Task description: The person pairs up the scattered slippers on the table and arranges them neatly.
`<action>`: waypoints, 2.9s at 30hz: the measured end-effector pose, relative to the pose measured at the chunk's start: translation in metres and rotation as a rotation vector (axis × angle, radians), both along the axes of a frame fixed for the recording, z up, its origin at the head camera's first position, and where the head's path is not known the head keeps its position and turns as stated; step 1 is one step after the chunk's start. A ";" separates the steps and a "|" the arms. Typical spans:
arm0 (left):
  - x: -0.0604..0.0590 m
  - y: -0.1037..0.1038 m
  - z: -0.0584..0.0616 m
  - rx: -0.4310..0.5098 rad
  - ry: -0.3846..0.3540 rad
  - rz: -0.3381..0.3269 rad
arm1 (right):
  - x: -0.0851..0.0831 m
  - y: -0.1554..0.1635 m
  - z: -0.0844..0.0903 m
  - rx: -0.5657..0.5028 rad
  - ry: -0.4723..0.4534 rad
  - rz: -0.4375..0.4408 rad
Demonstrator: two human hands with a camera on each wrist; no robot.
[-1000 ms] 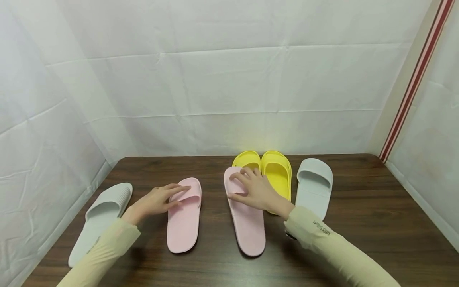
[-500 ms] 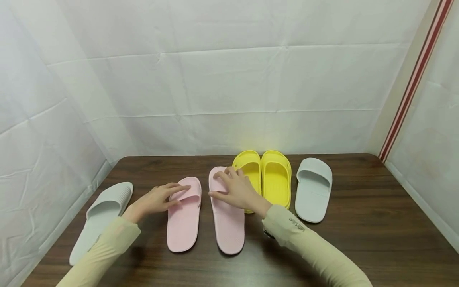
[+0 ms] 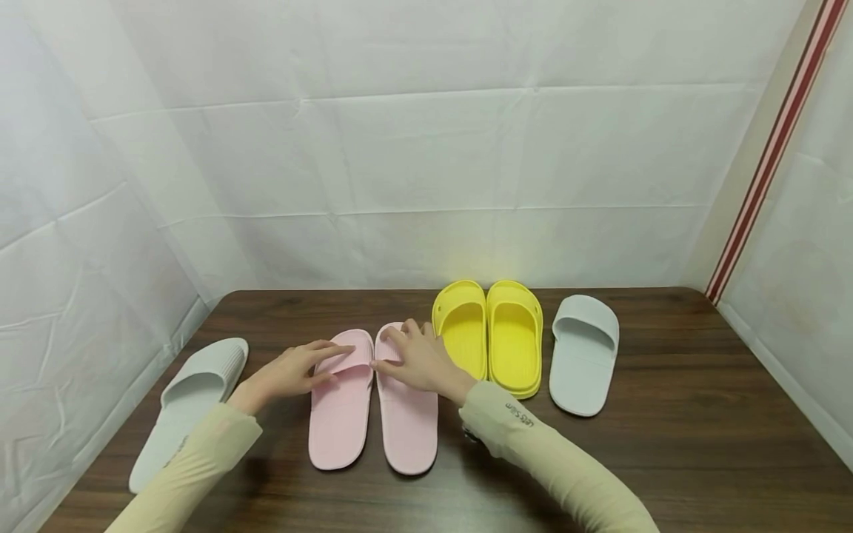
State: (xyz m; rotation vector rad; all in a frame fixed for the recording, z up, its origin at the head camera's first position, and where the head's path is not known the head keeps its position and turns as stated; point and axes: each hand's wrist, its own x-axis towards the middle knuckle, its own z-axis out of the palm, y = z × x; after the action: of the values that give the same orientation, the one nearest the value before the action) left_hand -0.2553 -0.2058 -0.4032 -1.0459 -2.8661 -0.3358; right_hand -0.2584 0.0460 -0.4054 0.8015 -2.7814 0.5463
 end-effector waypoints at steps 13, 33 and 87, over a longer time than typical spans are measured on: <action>0.002 0.001 -0.001 -0.015 0.014 0.008 | 0.000 -0.005 -0.009 -0.001 -0.075 -0.005; 0.005 0.004 0.004 -0.048 -0.057 0.083 | 0.008 0.003 -0.003 0.057 -0.156 0.020; 0.094 0.014 -0.007 -0.287 0.253 -0.163 | 0.095 0.042 0.001 0.609 0.038 0.363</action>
State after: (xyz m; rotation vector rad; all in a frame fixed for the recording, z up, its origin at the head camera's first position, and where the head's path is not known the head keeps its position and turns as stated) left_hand -0.1609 -0.1921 -0.4097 -1.2680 -2.6572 0.1958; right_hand -0.1637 0.0881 -0.4046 1.4293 -2.7920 -0.2976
